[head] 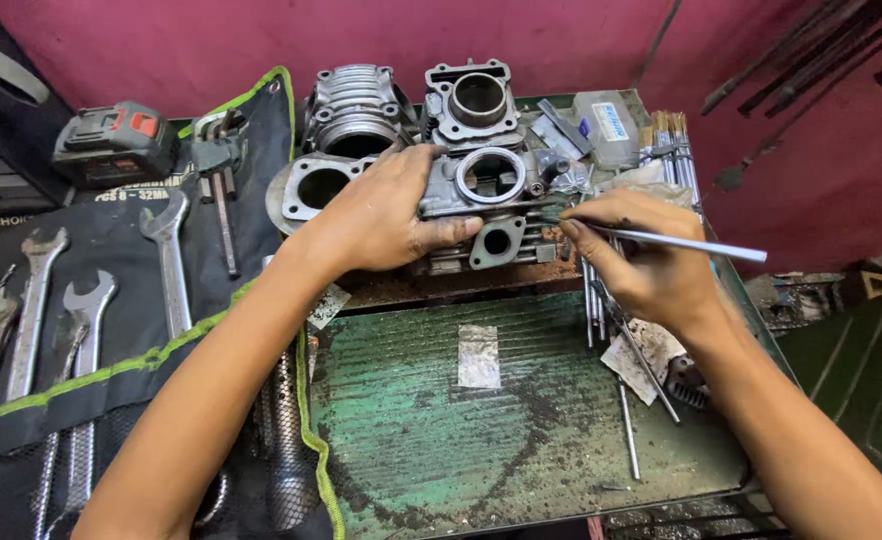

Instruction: Marking or cleaning a motorcycle engine cylinder head using a scribe tool

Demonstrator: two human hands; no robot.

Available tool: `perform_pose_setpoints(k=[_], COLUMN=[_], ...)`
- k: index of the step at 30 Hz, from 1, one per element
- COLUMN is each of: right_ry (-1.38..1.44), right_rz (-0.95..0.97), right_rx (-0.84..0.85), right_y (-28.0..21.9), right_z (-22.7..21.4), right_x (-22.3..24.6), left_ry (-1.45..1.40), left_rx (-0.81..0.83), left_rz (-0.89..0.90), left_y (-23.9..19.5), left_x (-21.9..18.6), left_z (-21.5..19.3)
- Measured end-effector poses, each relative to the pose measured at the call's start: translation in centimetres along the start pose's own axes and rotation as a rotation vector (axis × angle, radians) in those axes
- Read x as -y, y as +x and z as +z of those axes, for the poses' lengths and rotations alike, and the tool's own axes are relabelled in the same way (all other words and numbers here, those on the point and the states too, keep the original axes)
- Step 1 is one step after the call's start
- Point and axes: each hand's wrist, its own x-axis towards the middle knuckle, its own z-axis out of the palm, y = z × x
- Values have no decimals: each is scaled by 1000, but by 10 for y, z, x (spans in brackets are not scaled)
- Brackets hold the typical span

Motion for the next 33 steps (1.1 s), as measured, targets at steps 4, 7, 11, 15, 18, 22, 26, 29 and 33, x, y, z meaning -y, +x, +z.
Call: perform_pose_setpoints(k=[4, 7, 11, 15, 18, 22, 26, 29, 33], right_ry=[-189, 35, 106, 7, -305, -113, 84, 10, 0], right_rz=[-69, -6, 50, 20, 1, 8, 77, 65, 92], right_rx=[-64, -101, -33, -17, -12, -110, -69, -53, -91], right_y=[-10, -4, -3, -1, -6, -9, -9, -7, -11], right_z=[-11, -7, 2, 3, -6, -5, 11, 5, 6], right_x=[-21, -16, -6, -1, -6, -18, -11, -10, -1], left_ry=[-5, 10, -4, 5, 6, 15, 7, -12, -31], left_rx=[0, -7, 6, -2, 7, -3, -15, -16, -15], left_rz=[-5, -14, -10, -9, 1, 31, 6, 1, -4], left_y=[0, 1, 3, 1, 0, 2, -4, -2, -5], left_x=[-2, -4, 2, 2, 3, 0, 1, -2, -5], left_z=[0, -3, 3, 3, 3, 1, 0, -2, -3])
